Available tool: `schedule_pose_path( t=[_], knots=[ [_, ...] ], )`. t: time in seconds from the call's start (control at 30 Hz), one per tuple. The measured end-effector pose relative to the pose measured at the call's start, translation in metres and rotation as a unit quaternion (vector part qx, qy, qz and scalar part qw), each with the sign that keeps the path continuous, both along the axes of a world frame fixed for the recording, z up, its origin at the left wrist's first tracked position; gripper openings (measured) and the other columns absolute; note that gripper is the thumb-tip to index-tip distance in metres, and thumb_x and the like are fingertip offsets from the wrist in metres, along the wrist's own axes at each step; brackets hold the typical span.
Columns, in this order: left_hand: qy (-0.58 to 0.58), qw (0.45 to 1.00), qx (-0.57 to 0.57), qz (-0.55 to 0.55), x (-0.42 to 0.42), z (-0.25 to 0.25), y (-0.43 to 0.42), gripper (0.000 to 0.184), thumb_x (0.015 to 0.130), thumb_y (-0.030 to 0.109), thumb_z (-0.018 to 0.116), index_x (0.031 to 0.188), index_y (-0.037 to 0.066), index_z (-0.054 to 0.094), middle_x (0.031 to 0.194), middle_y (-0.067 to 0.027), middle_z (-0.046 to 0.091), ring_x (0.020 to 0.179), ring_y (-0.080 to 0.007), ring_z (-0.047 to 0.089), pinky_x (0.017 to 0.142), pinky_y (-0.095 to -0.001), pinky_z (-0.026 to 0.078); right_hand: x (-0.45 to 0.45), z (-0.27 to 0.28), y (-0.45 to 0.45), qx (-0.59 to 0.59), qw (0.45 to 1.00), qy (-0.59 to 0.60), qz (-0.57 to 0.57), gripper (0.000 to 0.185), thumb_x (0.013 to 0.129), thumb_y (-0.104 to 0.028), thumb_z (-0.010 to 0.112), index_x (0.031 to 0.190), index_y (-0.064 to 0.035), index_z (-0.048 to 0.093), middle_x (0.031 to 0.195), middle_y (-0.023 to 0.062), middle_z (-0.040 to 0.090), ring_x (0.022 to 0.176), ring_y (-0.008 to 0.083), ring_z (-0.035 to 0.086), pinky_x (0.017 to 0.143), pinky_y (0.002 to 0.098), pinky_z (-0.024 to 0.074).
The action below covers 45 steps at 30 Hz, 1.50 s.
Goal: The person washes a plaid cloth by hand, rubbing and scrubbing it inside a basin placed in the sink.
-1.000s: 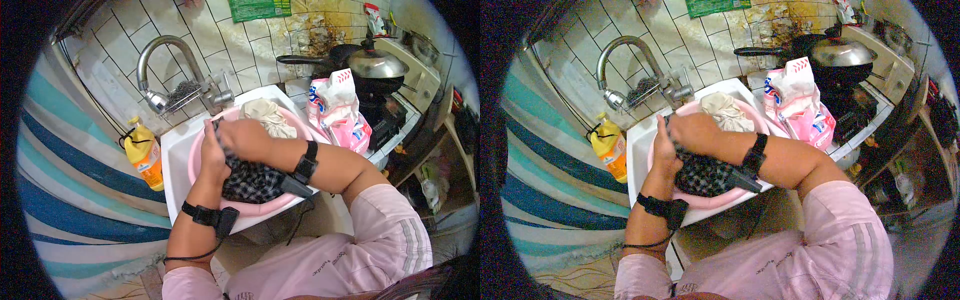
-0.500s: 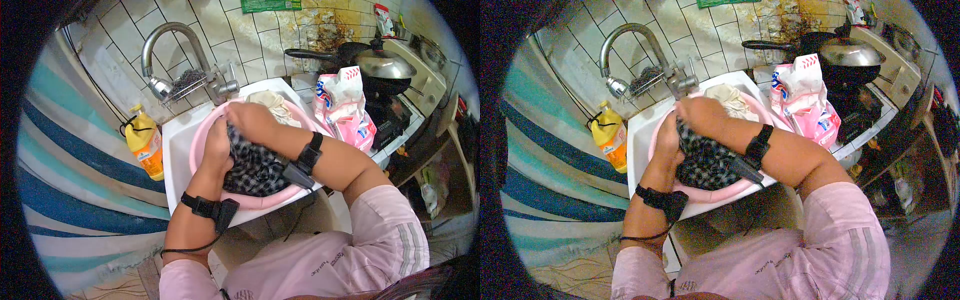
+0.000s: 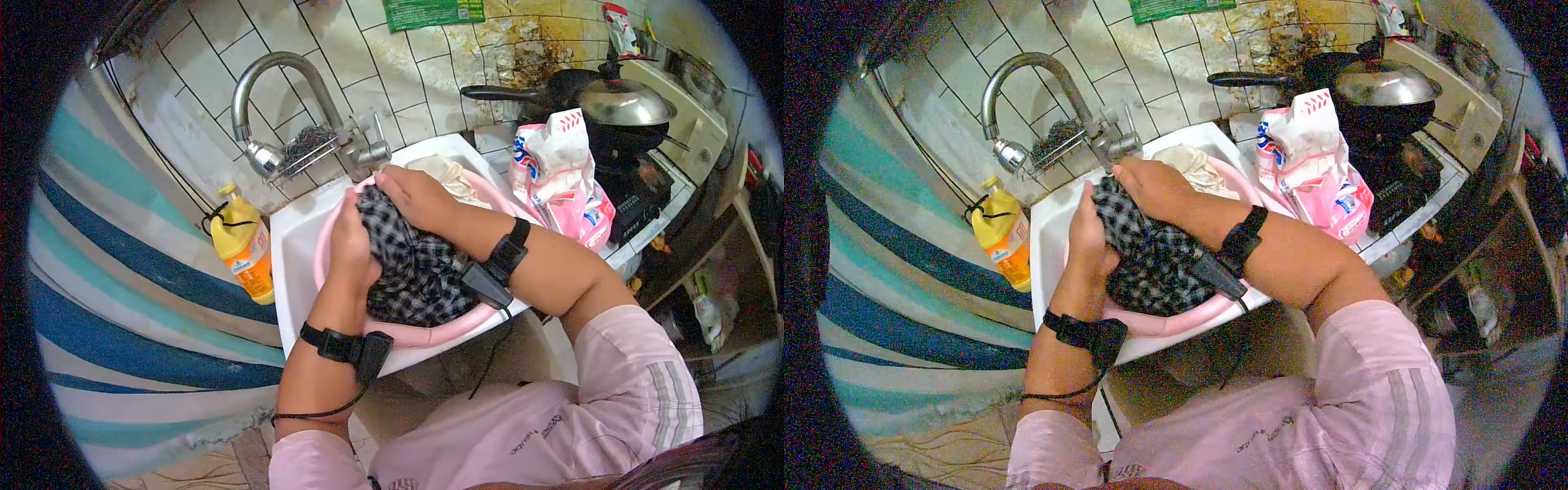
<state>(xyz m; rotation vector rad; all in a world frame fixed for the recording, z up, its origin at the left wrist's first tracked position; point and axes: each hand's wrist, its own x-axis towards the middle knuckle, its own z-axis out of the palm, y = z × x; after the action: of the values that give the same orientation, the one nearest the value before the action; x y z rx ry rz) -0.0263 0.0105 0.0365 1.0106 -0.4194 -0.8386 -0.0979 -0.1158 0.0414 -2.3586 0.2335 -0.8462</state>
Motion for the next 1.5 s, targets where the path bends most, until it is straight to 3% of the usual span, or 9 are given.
schedule_pose_path(
  t=[0.23,0.4,0.5,0.73,0.87,0.97,1.1,1.33,1.5],
  knots=[
    [0.053,0.977,-0.02,0.207,0.019,0.019,0.013,0.047,0.097,0.043,0.038,0.113,0.001,0.053,0.111,-0.0141,0.061,0.099,-0.0289,0.061,0.087,-0.0444,0.048,0.0,-0.005,-0.007,0.152,0.981,0.075,0.095,0.064,0.081,-0.05,0.061,0.116,0.0013,0.046,0.11,0.0298,0.057,0.106,0.0384,0.057,0.09,0.0394,0.044],
    [-0.023,0.933,-0.029,0.358,0.039,-0.002,0.009,0.029,0.096,0.029,0.042,0.109,0.007,0.056,0.098,-0.0089,0.063,0.086,-0.0236,0.063,0.078,-0.0402,0.052,-0.001,-0.016,-0.014,0.078,0.974,0.17,0.124,0.07,0.074,-0.044,0.071,0.121,0.0,0.044,0.11,0.0228,0.058,0.106,0.0317,0.056,0.092,0.0361,0.0419],
    [-0.067,0.962,-0.03,0.263,0.039,-0.008,0.012,0.027,0.095,0.026,0.045,0.113,0.007,0.054,0.101,-0.0085,0.062,0.09,-0.0225,0.062,0.079,-0.0398,0.052,0.003,-0.015,-0.012,0.095,0.984,0.12,0.088,0.055,0.076,-0.021,0.07,0.12,-0.0013,0.044,0.106,0.022,0.059,0.103,0.0316,0.057,0.09,0.037,0.043],
    [-0.134,0.99,-0.04,0.014,-0.007,0.007,0.01,0.039,0.088,0.015,0.063,0.123,0.008,0.048,0.108,-0.0064,0.056,0.1,-0.0151,0.053,0.087,-0.0287,0.043,0.008,-0.02,-0.007,0.104,0.986,-0.081,0.105,0.034,0.085,-0.013,0.059,0.115,-0.0003,0.049,0.098,0.0229,0.06,0.093,0.031,0.06,0.084,0.0363,0.0452],
    [-0.265,0.959,0.079,0.06,0.003,-0.003,0.007,0.04,0.084,0.014,0.068,0.119,0.008,0.051,0.104,-0.0057,0.059,0.096,-0.0135,0.055,0.085,-0.0311,0.045,0.006,-0.011,-0.008,0.136,0.987,0.021,0.077,0.03,0.088,-0.017,0.056,0.111,0.0006,0.05,0.093,0.0229,0.061,0.092,0.0314,0.061,0.082,0.0368,0.0459],
    [-0.171,0.981,0.043,0.075,0.012,-0.005,0.006,0.03,0.091,0.026,0.058,0.113,0.007,0.052,0.095,-0.006,0.061,0.089,-0.0164,0.06,0.077,-0.032,0.049,0.004,-0.012,0.01,0.084,0.992,-0.096,0.023,0.032,0.089,-0.03,0.056,0.106,-0.0032,0.052,0.085,0.0223,0.062,0.081,0.036,0.062,0.072,0.0412,0.0477],
    [-0.045,0.994,0.081,0.057,0.0,0.006,0.009,0.038,0.094,0.037,0.045,0.114,0.005,0.055,0.101,-0.0096,0.064,0.09,-0.0227,0.064,0.075,-0.0355,0.052,-0.021,0.012,0.04,-0.081,0.989,0.013,0.12,0.034,0.092,-0.038,0.047,0.105,-0.0073,0.051,0.086,0.0243,0.063,0.08,0.0429,0.061,0.069,0.0533,0.0466],
    [-0.056,0.997,0.047,-0.003,-0.008,-0.001,0.003,0.043,0.093,0.037,0.041,0.121,0.006,0.053,0.11,-0.012,0.063,0.096,-0.0235,0.063,0.082,-0.0374,0.051,-0.003,0.008,0.023,-0.045,0.996,0.042,-0.059,0.03,0.094,-0.034,0.039,0.094,-0.0077,0.054,0.082,0.0214,0.063,0.075,0.0409,0.061,0.068,0.054,0.0472],
    [-0.095,0.992,0.073,0.037,-0.001,-0.014,0.005,0.04,0.095,0.033,0.041,0.122,0.005,0.052,0.111,-0.0099,0.062,0.095,-0.023,0.063,0.085,-0.0355,0.05,-0.013,0.005,0.039,-0.102,0.99,-0.063,0.079,0.026,0.093,-0.029,0.046,0.086,-0.0054,0.053,0.076,0.0225,0.059,0.073,0.0431,0.056,0.065,0.0509,0.0443]
  ],
)
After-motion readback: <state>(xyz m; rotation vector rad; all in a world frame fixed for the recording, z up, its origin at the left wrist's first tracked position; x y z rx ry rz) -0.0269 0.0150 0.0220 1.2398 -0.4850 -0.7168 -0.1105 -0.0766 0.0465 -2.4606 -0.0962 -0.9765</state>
